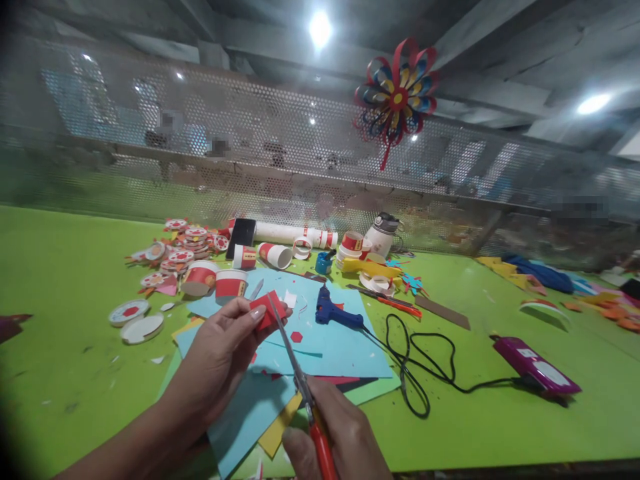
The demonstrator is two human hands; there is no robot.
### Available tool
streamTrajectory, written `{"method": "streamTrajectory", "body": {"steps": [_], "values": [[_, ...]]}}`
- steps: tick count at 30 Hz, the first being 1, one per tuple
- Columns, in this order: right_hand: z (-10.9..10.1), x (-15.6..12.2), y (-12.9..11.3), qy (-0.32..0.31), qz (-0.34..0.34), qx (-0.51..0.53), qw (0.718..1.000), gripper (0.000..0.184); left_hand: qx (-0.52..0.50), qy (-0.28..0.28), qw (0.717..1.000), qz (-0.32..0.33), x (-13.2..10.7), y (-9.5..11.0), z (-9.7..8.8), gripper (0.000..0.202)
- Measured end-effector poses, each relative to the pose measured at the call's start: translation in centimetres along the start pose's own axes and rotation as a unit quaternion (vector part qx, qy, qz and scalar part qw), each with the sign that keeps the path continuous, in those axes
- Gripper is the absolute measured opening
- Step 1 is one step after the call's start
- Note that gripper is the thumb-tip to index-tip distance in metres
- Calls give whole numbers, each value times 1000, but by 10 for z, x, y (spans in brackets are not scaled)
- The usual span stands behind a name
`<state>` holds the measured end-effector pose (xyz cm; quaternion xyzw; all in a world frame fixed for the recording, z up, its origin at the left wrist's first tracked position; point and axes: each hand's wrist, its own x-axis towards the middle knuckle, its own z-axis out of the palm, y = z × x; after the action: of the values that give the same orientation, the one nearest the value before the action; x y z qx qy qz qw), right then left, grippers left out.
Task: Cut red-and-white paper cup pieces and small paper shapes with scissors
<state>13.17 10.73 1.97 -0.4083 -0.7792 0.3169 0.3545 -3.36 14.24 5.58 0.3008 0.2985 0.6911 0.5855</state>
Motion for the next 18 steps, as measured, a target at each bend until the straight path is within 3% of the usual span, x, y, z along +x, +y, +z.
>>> {"method": "streamTrajectory", "body": {"steps": [18], "values": [[2,-1,5,0,18,-31,999,59,15,17,1000,-22,0,0,0,20]]}}
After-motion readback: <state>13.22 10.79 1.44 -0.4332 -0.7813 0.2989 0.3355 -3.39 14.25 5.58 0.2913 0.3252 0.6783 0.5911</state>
